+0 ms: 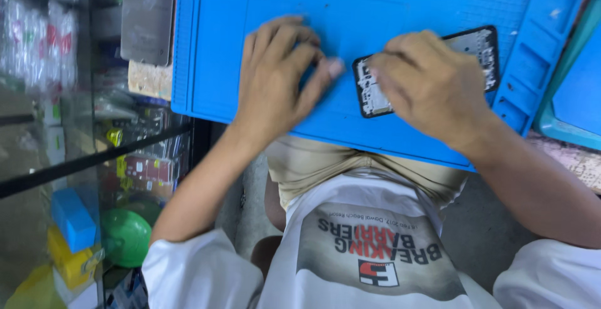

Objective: The person removes internal components from a mobile phone chassis with their hands, uses a screwdriver to loosen parts, and cleans the frame with a toothbrush.

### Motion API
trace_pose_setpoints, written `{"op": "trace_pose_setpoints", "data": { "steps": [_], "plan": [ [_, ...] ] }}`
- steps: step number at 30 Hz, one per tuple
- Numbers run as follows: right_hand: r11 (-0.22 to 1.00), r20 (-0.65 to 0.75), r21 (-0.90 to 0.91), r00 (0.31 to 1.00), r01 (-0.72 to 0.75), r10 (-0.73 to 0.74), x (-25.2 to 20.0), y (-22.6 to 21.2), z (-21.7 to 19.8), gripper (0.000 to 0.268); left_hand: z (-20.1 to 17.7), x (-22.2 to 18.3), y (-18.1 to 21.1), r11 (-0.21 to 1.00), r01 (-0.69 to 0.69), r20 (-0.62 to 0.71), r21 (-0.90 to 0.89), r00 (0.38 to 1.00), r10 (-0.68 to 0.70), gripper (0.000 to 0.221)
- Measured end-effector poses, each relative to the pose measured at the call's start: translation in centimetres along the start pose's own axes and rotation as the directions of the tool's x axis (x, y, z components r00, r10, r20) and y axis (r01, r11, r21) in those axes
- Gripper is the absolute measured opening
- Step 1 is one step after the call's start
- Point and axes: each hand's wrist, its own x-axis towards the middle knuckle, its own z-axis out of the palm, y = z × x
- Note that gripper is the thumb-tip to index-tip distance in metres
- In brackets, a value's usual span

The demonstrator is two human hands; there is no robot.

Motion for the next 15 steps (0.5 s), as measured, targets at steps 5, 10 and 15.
{"op": "trace_pose_setpoints", "data": {
  "steps": [5, 10, 15],
  "plan": [
    [1.000, 0.007, -0.014, 1.000, -0.023, 0.023, 0.6, -0.7, 0.3, 0.015, 1.5, -1.2, 2.0, 0.997, -0.047, 0.033, -0.069, 0.998, 0.050, 0.079],
    [0.999, -0.004, -0.038, 0.999, -0.037, 0.037, 0.4, -0.7, 0.5, 0.016, 2.1, -1.2, 2.0, 0.997, -0.022, 0.062, -0.079, 0.998, 0.027, 0.083],
    [0.999, 0.001, -0.006, 0.999, -0.049, 0.049, 0.6, -0.8, 0.6, 0.014, 2.2, -1.2, 1.9, 0.997, -0.010, 0.071, -0.073, 0.997, 0.016, 0.084]
  ]
}}
